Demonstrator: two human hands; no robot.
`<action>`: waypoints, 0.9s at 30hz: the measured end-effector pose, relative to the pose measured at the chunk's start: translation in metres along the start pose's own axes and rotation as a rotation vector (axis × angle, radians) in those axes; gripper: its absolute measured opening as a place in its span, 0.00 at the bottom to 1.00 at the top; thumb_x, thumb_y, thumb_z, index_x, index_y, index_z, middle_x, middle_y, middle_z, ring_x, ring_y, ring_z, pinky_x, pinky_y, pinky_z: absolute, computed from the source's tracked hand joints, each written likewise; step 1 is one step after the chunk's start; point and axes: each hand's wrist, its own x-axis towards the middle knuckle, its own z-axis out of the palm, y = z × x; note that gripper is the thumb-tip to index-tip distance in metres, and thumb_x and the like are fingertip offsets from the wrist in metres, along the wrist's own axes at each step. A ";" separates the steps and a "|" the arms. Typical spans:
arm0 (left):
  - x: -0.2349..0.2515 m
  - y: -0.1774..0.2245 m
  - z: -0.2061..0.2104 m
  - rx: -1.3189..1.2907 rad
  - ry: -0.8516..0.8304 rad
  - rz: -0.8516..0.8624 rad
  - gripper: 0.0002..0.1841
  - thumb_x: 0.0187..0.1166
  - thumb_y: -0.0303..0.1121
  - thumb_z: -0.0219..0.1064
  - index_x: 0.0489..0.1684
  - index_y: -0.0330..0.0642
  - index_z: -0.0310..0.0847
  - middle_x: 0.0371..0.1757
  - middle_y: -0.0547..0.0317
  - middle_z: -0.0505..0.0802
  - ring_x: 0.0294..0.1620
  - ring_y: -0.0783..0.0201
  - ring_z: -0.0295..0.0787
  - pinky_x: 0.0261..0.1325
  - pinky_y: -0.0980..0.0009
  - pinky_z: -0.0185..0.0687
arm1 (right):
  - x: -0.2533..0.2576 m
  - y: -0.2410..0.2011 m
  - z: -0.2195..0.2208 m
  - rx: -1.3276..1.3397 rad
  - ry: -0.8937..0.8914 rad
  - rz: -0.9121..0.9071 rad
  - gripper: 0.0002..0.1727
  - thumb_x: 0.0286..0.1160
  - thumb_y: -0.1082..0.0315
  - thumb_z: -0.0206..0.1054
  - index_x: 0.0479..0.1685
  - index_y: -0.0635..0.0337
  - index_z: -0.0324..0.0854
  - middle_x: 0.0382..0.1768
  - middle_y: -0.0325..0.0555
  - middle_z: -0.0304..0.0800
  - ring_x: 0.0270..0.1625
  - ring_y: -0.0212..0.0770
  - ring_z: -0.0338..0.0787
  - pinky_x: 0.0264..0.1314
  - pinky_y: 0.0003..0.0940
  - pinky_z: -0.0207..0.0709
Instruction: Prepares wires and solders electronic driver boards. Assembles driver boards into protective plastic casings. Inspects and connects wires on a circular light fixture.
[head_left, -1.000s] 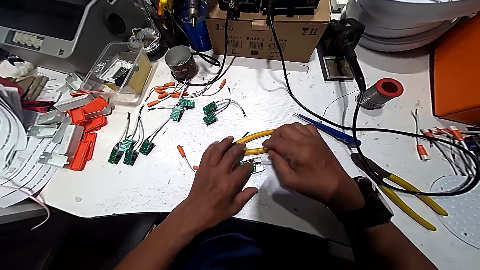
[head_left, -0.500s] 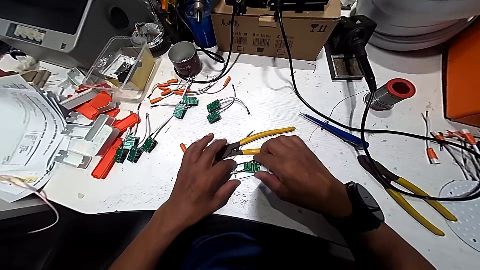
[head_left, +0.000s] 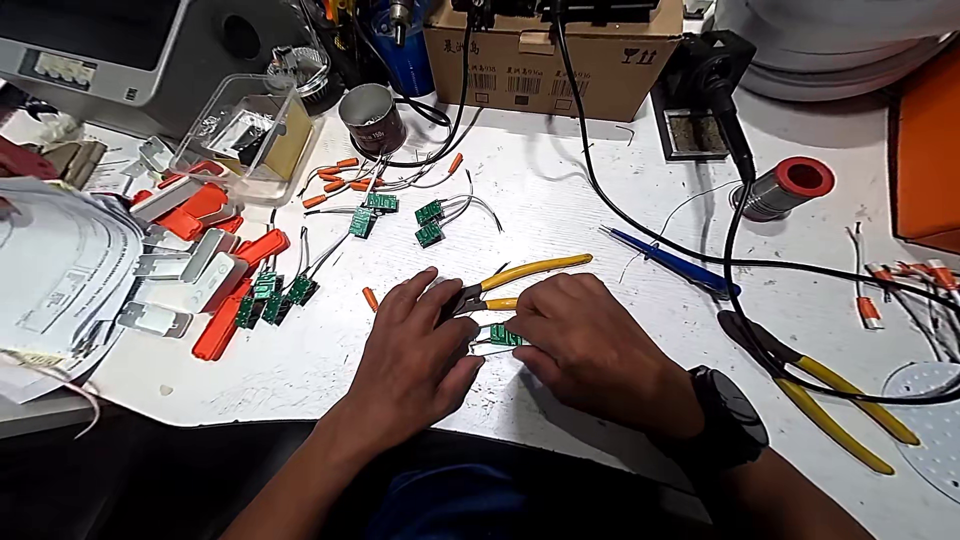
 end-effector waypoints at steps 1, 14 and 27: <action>0.000 0.000 0.000 0.001 -0.003 0.000 0.17 0.80 0.54 0.63 0.49 0.55 0.92 0.76 0.52 0.86 0.86 0.42 0.68 0.83 0.40 0.63 | 0.000 0.000 0.001 0.000 0.002 -0.004 0.16 0.83 0.54 0.59 0.46 0.48 0.92 0.42 0.39 0.87 0.50 0.42 0.84 0.55 0.43 0.73; 0.002 0.001 0.000 -0.011 -0.013 -0.018 0.17 0.79 0.53 0.65 0.49 0.55 0.92 0.75 0.53 0.86 0.86 0.43 0.68 0.83 0.39 0.63 | -0.004 0.004 -0.009 0.042 0.038 0.034 0.15 0.82 0.59 0.58 0.44 0.46 0.93 0.44 0.36 0.89 0.53 0.39 0.85 0.57 0.42 0.74; 0.001 -0.005 0.003 -0.026 -0.001 -0.019 0.18 0.80 0.54 0.65 0.55 0.56 0.92 0.76 0.52 0.86 0.86 0.43 0.68 0.83 0.40 0.63 | -0.008 0.014 -0.018 -0.061 -0.002 0.104 0.15 0.75 0.57 0.58 0.35 0.47 0.92 0.33 0.35 0.88 0.45 0.40 0.86 0.49 0.44 0.75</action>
